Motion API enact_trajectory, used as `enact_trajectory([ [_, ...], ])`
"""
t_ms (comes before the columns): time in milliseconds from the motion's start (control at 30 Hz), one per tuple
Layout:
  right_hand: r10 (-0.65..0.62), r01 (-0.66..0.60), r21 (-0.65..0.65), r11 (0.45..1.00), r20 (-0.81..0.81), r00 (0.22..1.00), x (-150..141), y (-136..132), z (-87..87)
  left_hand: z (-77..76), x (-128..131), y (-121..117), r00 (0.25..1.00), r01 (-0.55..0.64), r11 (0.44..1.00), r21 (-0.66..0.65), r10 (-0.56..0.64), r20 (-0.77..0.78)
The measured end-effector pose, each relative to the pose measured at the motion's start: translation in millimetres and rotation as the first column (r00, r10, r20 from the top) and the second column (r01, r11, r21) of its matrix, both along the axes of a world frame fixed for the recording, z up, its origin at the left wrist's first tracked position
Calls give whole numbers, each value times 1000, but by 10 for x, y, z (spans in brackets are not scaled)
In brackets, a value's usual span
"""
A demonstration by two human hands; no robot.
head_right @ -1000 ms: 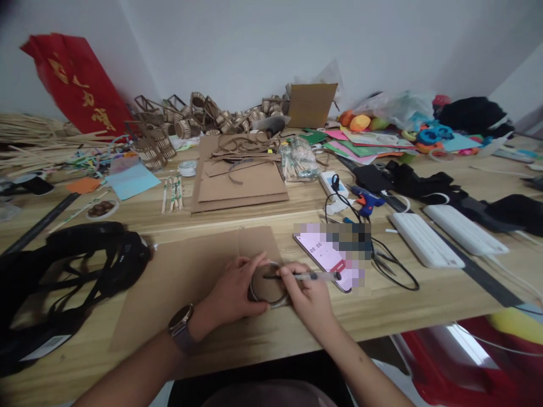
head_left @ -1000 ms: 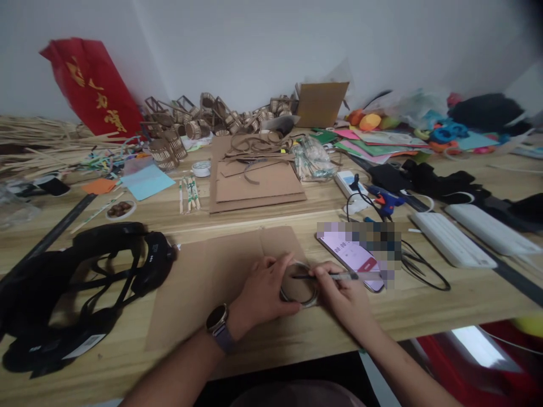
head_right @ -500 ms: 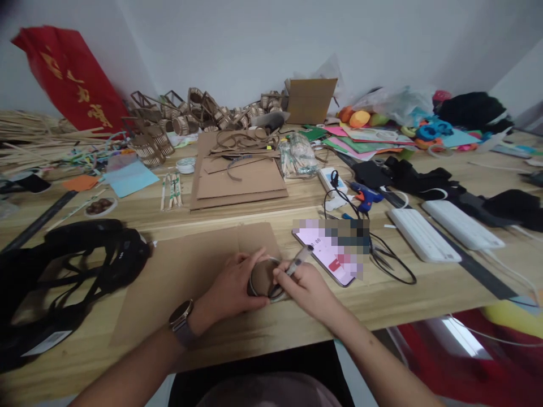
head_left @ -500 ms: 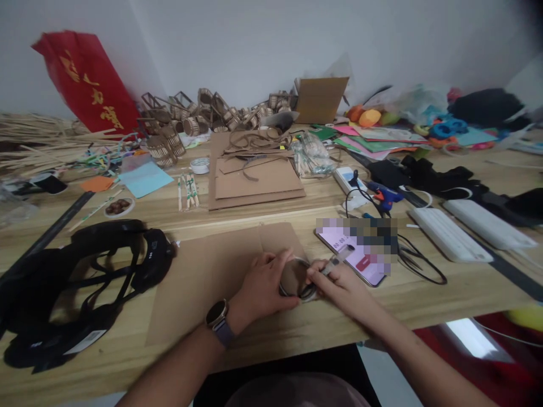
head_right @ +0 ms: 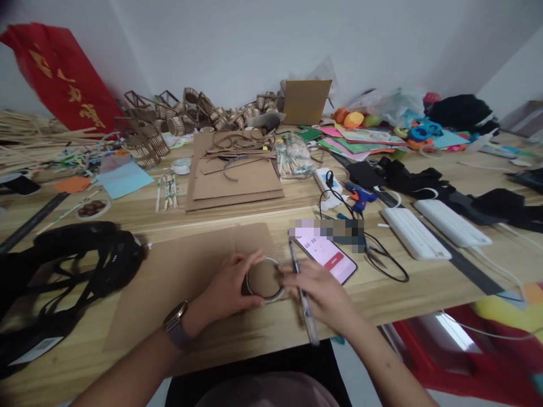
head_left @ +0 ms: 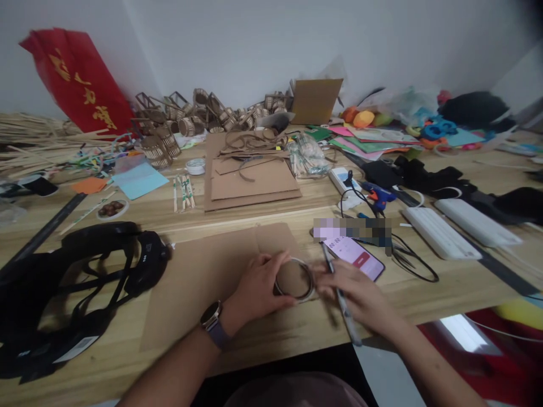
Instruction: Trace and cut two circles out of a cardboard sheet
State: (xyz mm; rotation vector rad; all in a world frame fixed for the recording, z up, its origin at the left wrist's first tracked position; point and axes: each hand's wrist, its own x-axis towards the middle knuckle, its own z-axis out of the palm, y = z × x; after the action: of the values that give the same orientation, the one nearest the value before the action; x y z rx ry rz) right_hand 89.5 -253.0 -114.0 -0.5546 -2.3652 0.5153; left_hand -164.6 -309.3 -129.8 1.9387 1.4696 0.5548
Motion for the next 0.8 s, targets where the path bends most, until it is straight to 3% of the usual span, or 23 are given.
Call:
enact_trajectory([
  [167,88,-86,-68,994,26,996,-91,-200,-200,-33,-78,-1,944,-44,999,22,34,327],
  [300,67,-76,-128,989,-67,995,-54,-141,-126,-85,-122,38,684,-276,954,-122,284,672],
  [367,-6,-7,-131,991,-99,995,-32,-50,-72,-125,-139,74,559,-375,907,-192,386,733],
  [467,-94,85,-105,991,-83,992,-105,131,-21,-178,-158,119,474,-417,869,-267,458,752],
  [633,7,-12,-118,993,-40,999,-392,423,-95,-201,-169,147,451,-459,838,-293,505,736],
  [800,30,-31,-131,991,-10,1000,-444,520,-261,-218,-148,140,578,-466,861,-204,470,667],
])
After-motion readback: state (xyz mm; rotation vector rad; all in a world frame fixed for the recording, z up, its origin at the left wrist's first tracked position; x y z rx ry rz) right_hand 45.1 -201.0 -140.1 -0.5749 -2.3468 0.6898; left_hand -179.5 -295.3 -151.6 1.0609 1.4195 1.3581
